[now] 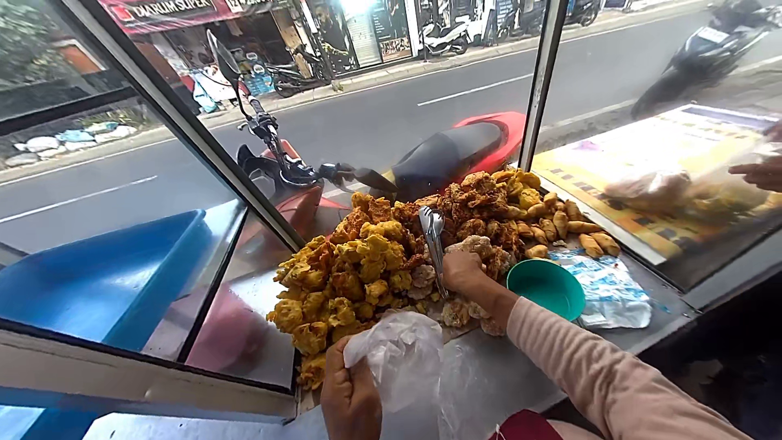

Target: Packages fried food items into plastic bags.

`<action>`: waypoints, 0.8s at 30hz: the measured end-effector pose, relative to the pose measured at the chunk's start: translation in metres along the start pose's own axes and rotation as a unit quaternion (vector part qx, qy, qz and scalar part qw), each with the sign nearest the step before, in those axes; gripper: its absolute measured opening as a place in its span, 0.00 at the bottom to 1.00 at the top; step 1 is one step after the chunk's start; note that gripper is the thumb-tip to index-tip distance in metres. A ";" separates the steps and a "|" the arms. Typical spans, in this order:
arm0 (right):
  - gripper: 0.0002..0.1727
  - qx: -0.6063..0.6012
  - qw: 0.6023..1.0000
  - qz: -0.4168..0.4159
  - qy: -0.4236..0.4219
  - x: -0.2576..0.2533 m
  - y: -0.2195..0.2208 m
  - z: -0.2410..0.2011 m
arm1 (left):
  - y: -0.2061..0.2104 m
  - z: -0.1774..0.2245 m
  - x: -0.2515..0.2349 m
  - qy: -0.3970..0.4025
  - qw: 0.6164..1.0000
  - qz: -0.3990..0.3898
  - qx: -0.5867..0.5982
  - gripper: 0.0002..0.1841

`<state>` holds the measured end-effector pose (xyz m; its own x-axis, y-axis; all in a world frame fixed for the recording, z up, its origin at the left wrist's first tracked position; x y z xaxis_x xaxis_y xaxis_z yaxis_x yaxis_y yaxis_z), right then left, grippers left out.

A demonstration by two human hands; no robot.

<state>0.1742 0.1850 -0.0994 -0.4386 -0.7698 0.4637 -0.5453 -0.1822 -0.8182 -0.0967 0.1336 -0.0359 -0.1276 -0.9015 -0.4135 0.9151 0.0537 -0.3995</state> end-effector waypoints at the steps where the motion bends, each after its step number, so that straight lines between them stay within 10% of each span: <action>1: 0.24 -0.004 1.000 -0.008 -0.002 0.000 0.001 -0.005 | -0.001 -0.002 0.000 -0.008 1.000 0.008 0.018 0.14; 14: 0.29 -0.128 0.991 0.016 0.016 -0.014 -0.011 0.000 | 0.028 0.002 0.001 -0.060 0.994 0.005 0.090 0.09; 24: 0.22 -0.168 0.975 0.038 -0.137 0.017 -0.091 0.039 | 0.029 0.008 0.001 -0.084 0.993 0.033 0.078 0.09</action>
<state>0.2438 0.1647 -0.0305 -0.3040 -0.9167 0.2593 -0.7416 0.0569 -0.6684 -0.0674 0.1309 -0.0411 -0.0119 -0.9580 -0.2866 0.9694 0.0592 -0.2383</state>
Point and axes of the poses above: each hand's wrist, its own x-axis away from the middle knuckle, its own y-axis out of the palm, z = x × y, the point moved 9 cm from there along -x, towards the middle knuckle, and after that the axes turned 11 degrees about -x, right-handed, at the moved point
